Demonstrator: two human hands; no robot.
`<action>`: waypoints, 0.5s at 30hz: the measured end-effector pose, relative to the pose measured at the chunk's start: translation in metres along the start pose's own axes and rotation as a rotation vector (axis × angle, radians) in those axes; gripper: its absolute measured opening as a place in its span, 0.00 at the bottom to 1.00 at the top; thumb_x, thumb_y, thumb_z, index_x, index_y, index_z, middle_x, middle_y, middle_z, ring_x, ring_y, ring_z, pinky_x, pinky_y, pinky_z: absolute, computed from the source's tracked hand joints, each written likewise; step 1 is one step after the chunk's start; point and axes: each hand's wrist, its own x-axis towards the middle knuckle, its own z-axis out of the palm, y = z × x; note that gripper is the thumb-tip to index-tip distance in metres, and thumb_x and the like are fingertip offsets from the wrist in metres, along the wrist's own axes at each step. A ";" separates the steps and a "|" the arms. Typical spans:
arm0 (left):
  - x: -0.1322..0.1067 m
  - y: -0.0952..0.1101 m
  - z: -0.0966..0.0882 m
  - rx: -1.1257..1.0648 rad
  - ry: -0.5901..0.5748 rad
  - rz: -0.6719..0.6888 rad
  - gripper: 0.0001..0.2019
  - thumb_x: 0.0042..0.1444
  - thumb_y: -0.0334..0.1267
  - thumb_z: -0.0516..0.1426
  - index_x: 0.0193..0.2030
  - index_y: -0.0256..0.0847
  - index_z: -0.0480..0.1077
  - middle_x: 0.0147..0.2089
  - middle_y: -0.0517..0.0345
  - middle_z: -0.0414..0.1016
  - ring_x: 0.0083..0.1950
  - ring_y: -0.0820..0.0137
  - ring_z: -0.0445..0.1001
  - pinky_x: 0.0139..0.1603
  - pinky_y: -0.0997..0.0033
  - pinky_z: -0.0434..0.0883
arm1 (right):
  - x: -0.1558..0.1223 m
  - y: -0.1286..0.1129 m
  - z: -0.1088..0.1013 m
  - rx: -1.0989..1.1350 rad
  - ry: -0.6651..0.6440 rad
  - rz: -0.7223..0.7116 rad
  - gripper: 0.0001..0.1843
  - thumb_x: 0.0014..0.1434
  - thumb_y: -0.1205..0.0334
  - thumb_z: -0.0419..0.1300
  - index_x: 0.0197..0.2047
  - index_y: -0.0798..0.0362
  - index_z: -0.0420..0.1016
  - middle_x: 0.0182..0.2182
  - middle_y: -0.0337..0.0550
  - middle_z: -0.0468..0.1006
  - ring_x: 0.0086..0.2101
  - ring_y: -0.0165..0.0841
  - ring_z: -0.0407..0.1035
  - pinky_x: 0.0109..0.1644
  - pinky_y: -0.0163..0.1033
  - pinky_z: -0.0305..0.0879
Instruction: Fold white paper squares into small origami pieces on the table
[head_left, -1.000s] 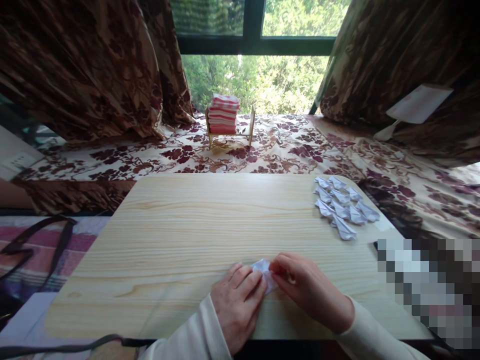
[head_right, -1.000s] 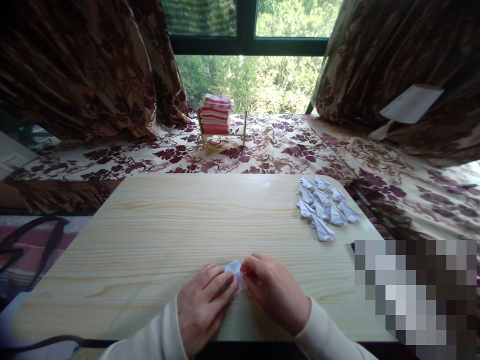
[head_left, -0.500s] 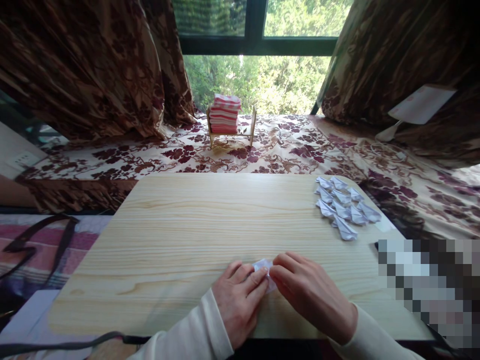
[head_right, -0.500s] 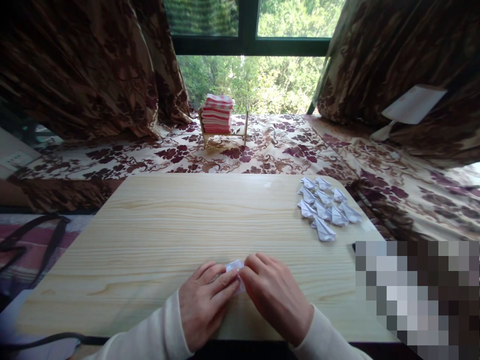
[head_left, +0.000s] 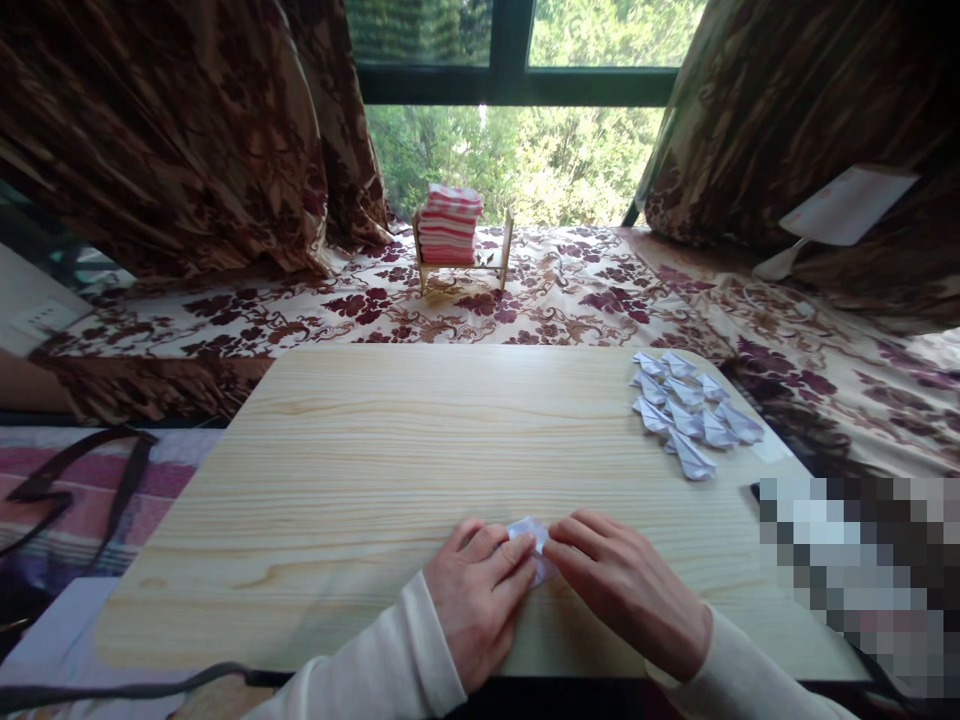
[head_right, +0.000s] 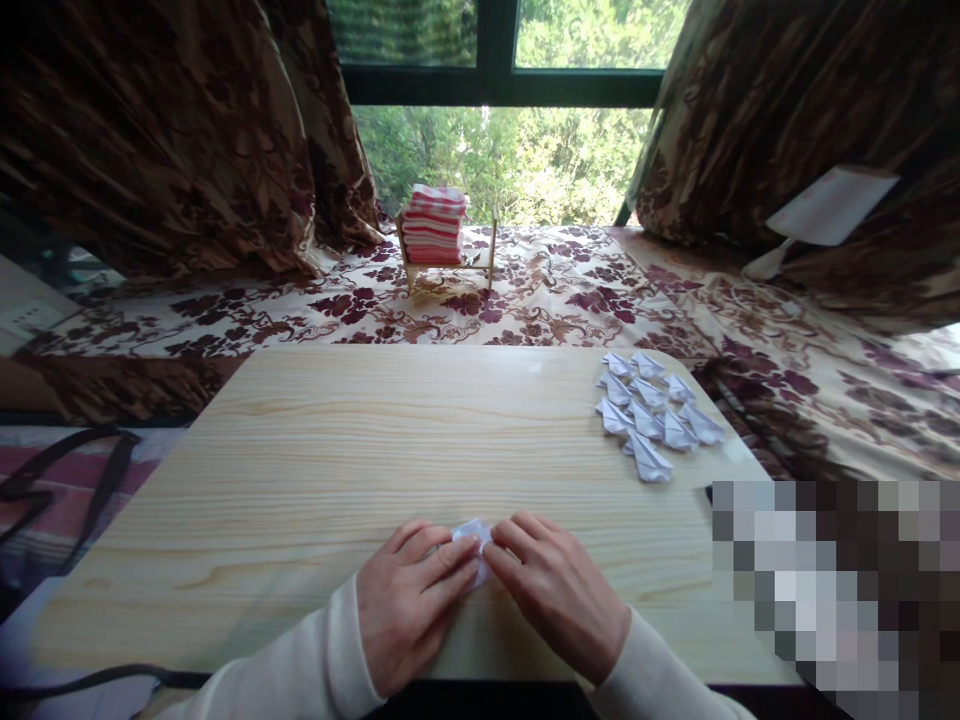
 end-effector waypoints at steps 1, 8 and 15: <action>0.000 0.000 0.000 0.001 -0.004 -0.001 0.16 0.55 0.32 0.50 0.50 0.37 0.67 0.56 0.55 0.69 0.50 0.63 0.64 0.53 0.58 0.61 | 0.000 0.000 0.000 0.002 -0.007 0.000 0.13 0.66 0.65 0.45 0.37 0.54 0.70 0.31 0.43 0.71 0.31 0.33 0.61 0.34 0.37 0.58; -0.001 -0.001 0.001 0.001 -0.025 -0.002 0.18 0.54 0.32 0.50 0.52 0.37 0.66 0.56 0.55 0.69 0.51 0.62 0.64 0.53 0.57 0.61 | -0.003 0.001 0.000 0.020 -0.026 -0.010 0.16 0.67 0.62 0.41 0.37 0.55 0.69 0.32 0.45 0.71 0.32 0.34 0.62 0.33 0.38 0.60; -0.002 0.001 -0.001 0.036 -0.008 0.010 0.17 0.57 0.32 0.48 0.53 0.37 0.66 0.57 0.54 0.69 0.53 0.64 0.64 0.55 0.58 0.59 | -0.006 0.003 0.002 0.018 -0.028 -0.032 0.16 0.67 0.62 0.42 0.43 0.57 0.70 0.34 0.47 0.71 0.33 0.34 0.62 0.34 0.38 0.62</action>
